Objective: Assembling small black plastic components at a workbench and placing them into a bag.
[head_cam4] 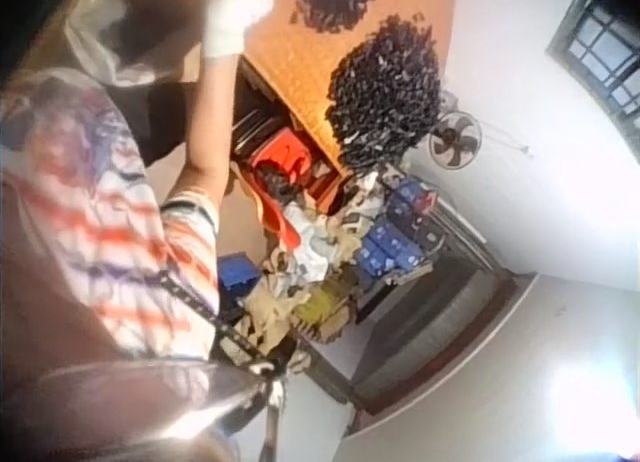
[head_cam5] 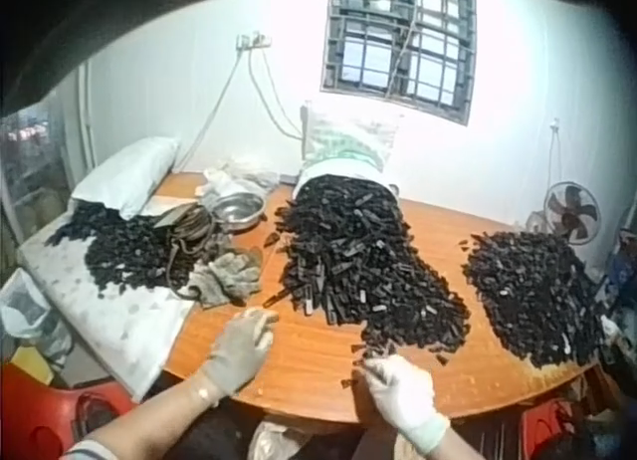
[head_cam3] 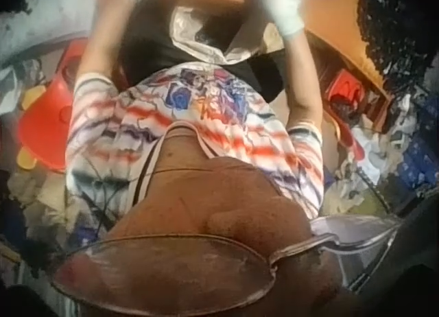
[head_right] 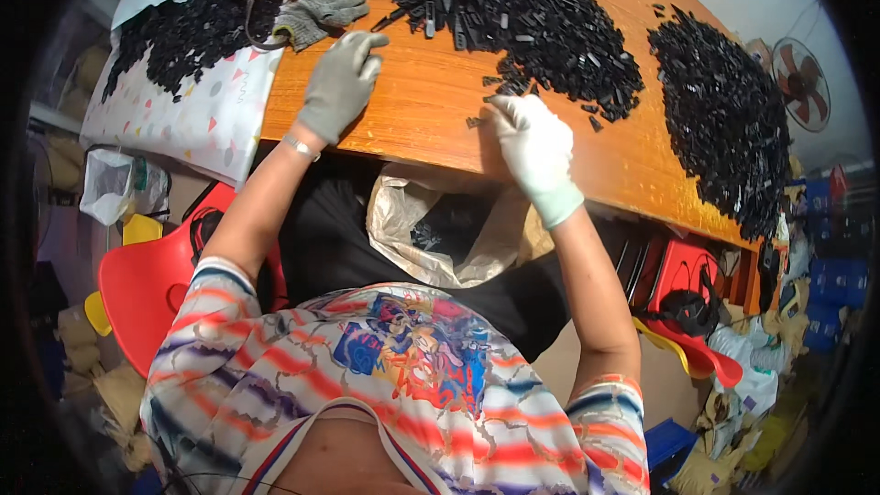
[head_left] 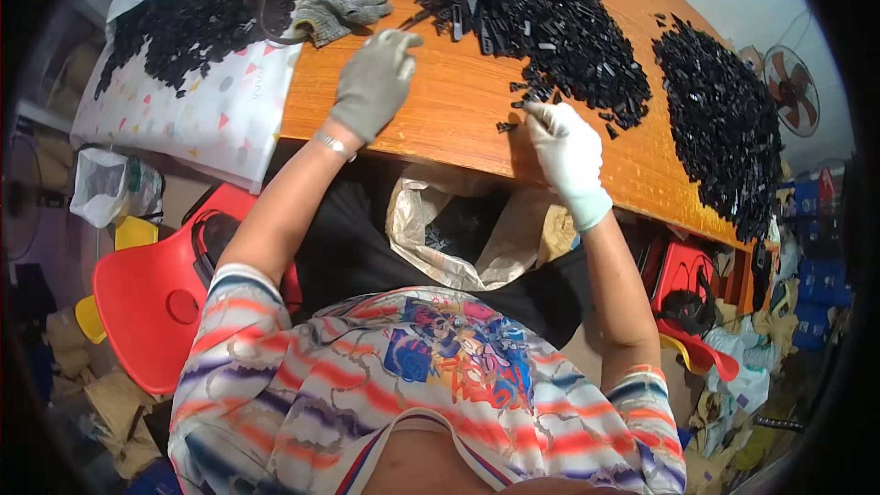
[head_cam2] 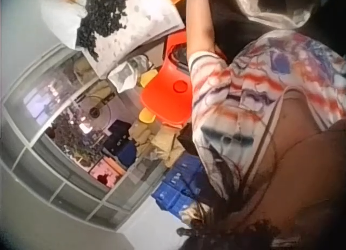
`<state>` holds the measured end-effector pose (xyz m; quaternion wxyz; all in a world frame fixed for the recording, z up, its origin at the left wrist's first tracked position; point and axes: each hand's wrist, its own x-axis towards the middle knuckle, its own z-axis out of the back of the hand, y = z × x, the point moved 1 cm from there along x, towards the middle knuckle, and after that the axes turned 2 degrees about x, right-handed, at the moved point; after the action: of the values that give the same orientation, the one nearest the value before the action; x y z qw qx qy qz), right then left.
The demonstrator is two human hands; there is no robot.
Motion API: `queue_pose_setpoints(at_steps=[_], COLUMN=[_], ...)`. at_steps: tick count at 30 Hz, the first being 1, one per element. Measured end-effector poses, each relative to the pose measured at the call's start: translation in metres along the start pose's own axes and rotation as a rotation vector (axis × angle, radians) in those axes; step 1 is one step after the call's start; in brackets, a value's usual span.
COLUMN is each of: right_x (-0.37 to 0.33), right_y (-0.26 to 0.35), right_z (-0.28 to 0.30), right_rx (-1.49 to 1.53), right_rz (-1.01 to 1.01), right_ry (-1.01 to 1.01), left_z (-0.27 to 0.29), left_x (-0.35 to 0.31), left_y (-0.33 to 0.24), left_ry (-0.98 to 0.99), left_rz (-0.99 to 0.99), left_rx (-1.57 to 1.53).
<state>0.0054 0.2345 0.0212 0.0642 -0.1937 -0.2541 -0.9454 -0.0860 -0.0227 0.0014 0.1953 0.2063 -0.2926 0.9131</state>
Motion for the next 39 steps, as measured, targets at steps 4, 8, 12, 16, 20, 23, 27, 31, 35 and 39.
queue_pose_setpoints(at_steps=[4, 8, 12, 16, 20, 23, 27, 31, 35, 39], right_x=[0.002, 0.012, 0.016, 0.011, 0.006, 0.006, 0.004, 0.001, 0.004, 0.007], right_y=[0.023, 0.025, 0.026, 0.011, 0.003, 0.009, 0.008, 0.015, 0.024, 0.015], right_z=[-0.012, -0.029, -0.036, -0.034, -0.035, -0.033, -0.031, -0.026, -0.020, -0.026], right_rx=[0.106, -0.079, -0.253, -0.295, -0.254, -0.176, -0.226, -0.196, -0.043, 0.205], right_rz=[-0.189, -0.258, -0.077, 0.016, 0.097, 0.078, 0.057, -0.060, -0.287, -0.447], right_ry=[0.101, 0.221, 0.145, 0.154, 0.082, 0.004, 0.055, 0.111, 0.117, 0.169], left_z=[-0.019, -0.031, -0.042, -0.039, -0.028, -0.016, -0.012, -0.008, -0.013, -0.017], left_x=[0.037, 0.064, 0.073, 0.071, 0.046, 0.029, 0.013, -0.001, -0.011, -0.018], left_y=[0.007, 0.009, 0.025, 0.020, 0.013, 0.007, -0.002, -0.005, -0.003, -0.015], left_ry=[-0.034, 0.094, 0.149, 0.256, 0.029, -0.092, 0.069, 0.391, 0.379, 0.422], left_rz=[0.034, 0.146, 0.179, 0.199, 0.043, -0.025, 0.132, 0.573, 0.460, 0.504], left_rx=[0.150, 0.304, 0.444, 0.432, 0.304, 0.254, -0.296, -1.147, -1.499, -1.827])
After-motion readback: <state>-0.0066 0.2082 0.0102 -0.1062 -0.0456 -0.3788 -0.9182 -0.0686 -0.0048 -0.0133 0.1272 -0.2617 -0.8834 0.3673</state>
